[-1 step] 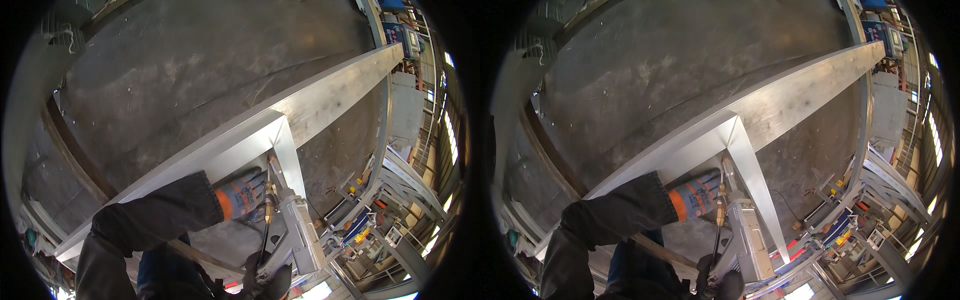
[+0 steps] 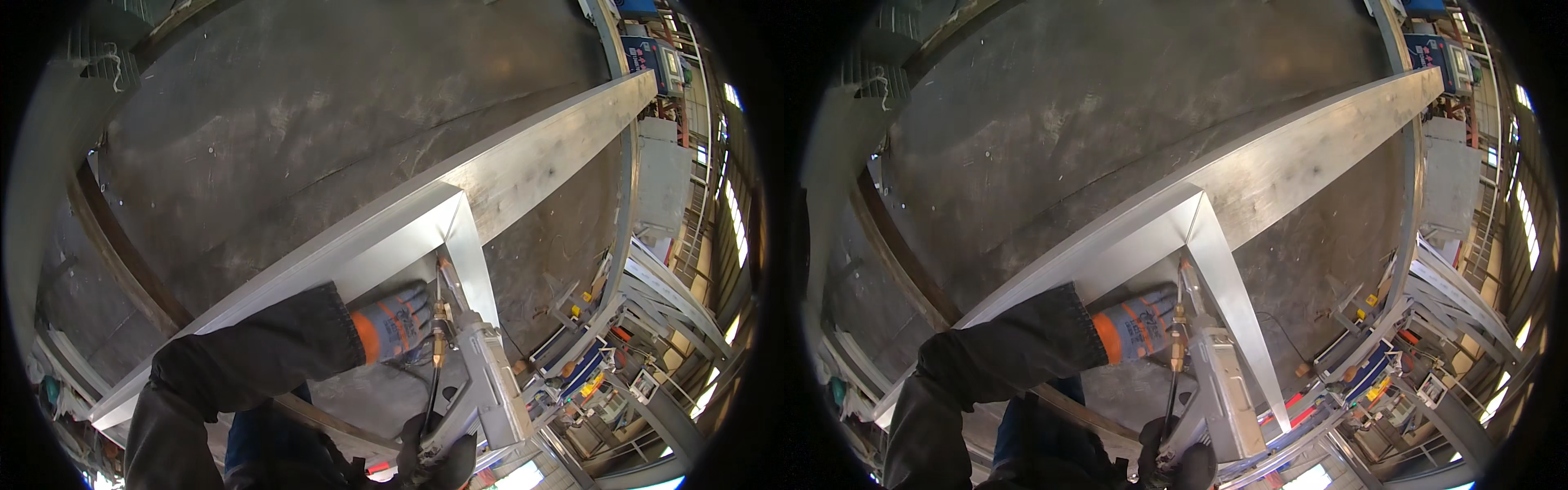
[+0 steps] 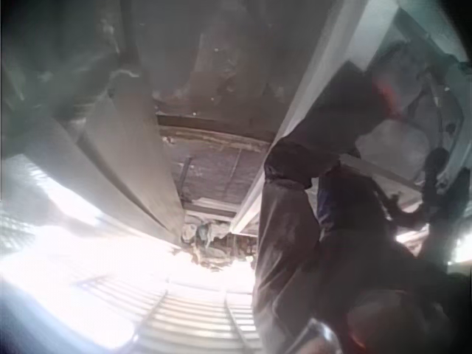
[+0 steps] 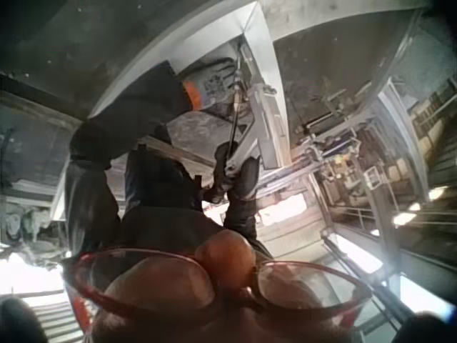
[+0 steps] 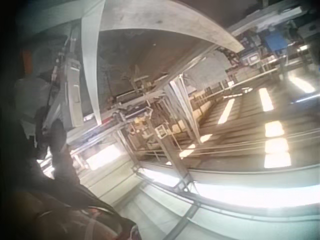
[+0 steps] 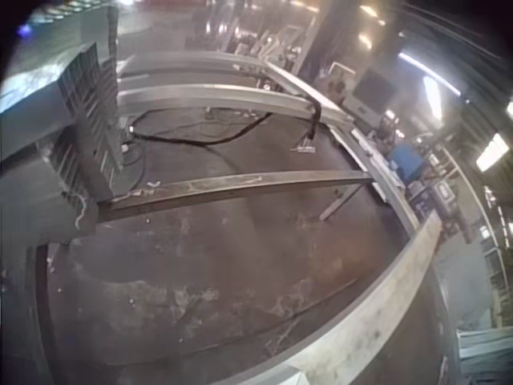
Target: The person welds a rectangular metal frame using a handheld welding torch, then uses an angle grinder to smooth the welded seams. The person repositions the frame and continues grinding along the joints.
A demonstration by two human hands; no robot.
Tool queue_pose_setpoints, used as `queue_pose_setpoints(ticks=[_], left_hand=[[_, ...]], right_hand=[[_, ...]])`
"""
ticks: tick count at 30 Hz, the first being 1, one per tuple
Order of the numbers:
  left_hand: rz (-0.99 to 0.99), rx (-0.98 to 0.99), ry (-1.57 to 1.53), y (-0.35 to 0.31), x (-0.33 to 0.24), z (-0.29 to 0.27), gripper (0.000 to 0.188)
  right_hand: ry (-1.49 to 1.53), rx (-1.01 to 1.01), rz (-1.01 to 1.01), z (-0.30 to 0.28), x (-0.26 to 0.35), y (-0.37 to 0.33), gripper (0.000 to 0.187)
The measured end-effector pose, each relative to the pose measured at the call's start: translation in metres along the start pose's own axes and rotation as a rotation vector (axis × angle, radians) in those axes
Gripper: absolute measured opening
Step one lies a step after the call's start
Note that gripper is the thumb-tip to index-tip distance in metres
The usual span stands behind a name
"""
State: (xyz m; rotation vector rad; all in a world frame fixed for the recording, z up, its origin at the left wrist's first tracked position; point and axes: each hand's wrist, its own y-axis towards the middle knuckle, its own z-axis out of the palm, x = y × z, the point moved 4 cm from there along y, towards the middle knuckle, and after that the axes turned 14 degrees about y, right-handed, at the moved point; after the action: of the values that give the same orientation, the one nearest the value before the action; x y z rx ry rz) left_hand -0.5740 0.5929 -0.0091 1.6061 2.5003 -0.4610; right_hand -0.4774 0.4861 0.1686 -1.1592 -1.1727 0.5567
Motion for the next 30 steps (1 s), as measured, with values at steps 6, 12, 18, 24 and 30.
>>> queue_pose_setpoints(ticks=[6, 12, 18, 24, 30], left_hand=[[0.076, 0.043, -0.304, 0.006, -0.015, 0.014, 0.044], [0.029, -0.021, -0.239, 0.009, -0.015, 0.017, 0.039], [-0.014, -0.102, -0.235, 0.011, -0.017, 0.019, 0.036], [-0.024, -0.208, -0.223, 0.007, -0.019, 0.024, 0.036], [-0.003, -0.112, -0.26, 0.008, -0.019, 0.024, 0.037]], right_hand=[[0.031, 0.05, -0.035, 0.0, 0.001, 0.007, 0.089], [0.038, 0.119, -0.162, 0.02, 0.021, 0.002, 0.091], [0.189, 0.285, -0.364, 0.046, 0.04, 0.029, 0.078], [0.155, 0.204, -0.382, 0.053, 0.039, 0.04, 0.078], [0.159, 0.201, -0.376, 0.06, 0.041, 0.042, 0.08]])
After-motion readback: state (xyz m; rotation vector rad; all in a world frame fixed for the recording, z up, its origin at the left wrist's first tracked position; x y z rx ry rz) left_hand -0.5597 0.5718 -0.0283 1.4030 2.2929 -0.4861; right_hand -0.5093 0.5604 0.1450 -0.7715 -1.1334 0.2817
